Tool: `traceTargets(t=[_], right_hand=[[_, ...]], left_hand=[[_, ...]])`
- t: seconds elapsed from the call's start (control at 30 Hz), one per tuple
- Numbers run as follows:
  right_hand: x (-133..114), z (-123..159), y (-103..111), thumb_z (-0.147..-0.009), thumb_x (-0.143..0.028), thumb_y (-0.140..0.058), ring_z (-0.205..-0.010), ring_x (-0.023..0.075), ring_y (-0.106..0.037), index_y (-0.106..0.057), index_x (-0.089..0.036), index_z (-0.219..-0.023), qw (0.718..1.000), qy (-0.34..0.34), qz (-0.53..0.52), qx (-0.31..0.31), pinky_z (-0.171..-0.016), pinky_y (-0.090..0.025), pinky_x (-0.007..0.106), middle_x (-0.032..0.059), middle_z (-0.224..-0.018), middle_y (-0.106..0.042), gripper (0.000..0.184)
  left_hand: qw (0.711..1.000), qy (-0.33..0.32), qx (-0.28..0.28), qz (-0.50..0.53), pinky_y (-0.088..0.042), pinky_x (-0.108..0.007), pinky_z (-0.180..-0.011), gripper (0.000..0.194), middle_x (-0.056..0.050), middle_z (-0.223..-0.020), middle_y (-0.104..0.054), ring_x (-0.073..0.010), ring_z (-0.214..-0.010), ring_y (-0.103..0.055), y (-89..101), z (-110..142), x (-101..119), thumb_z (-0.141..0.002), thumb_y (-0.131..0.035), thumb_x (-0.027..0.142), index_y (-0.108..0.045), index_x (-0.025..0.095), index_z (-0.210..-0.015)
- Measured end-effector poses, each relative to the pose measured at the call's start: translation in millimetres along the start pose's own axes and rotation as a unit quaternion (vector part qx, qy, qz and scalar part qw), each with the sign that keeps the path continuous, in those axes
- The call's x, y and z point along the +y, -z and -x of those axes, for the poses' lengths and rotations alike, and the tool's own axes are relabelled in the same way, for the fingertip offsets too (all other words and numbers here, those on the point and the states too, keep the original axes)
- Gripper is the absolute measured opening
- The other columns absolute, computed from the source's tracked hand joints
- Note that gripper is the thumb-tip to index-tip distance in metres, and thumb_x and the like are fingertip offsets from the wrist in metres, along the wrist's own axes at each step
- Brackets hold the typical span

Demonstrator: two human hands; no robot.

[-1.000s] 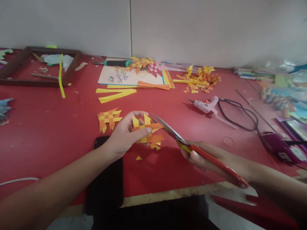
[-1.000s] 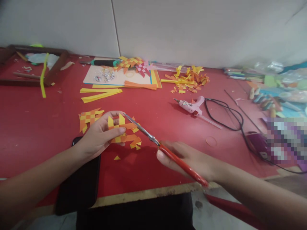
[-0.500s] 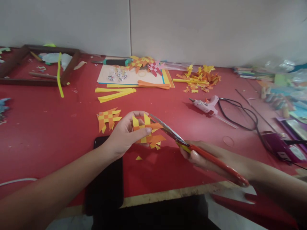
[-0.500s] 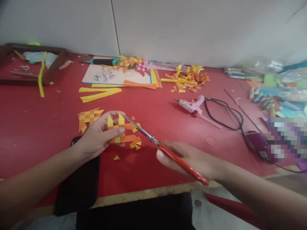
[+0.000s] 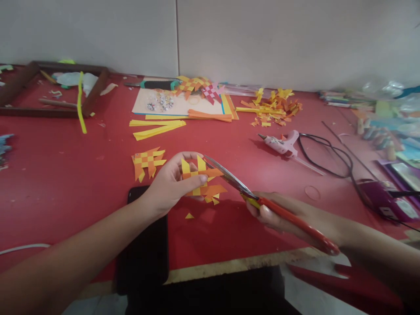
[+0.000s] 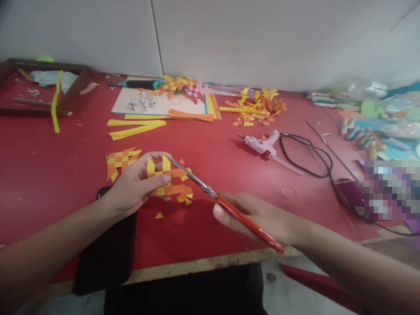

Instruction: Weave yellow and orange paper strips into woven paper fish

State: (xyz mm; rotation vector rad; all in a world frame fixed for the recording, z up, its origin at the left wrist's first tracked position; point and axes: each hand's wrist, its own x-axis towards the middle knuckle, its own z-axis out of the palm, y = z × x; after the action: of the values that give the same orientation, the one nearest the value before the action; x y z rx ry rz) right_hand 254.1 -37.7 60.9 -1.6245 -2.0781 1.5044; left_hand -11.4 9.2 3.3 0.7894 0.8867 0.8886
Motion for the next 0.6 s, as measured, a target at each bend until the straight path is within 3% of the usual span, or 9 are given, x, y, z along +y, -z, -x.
traceTargets(t=[0.13,0.6], right_hand=[[0.7,-1.2,0.1,-0.084,-0.078,-0.053,-0.065,0.0153,-0.05,-0.062,-0.022,-0.081,0.999,-0.031,-0.009,-0.03,-0.057,-0.043,0.026,0.0011,-0.075,-0.057,0.057],[3.5,-1.6,0.9,-0.089,-0.07,-0.054,-0.07,0.015,-0.047,-0.054,-0.021,-0.083,0.997,-0.038,-0.012,-0.06,-0.062,-0.042,0.027,0.0006,-0.079,-0.051,0.05]], left_hand=[[1.0,0.002,0.006,0.003,-0.065,-0.027,-0.051,0.043,0.004,-0.089,-0.045,-0.0093,-0.072,-0.057,-1.0,0.6,1.0,-0.071,-0.086,0.019,-0.061,0.024,-0.106],[1.0,-0.004,0.017,-0.002,-0.066,-0.028,-0.051,0.045,0.004,-0.09,-0.046,-0.0094,-0.071,-0.058,-2.9,1.1,3.7,-0.07,-0.087,0.021,-0.061,0.025,-0.107]])
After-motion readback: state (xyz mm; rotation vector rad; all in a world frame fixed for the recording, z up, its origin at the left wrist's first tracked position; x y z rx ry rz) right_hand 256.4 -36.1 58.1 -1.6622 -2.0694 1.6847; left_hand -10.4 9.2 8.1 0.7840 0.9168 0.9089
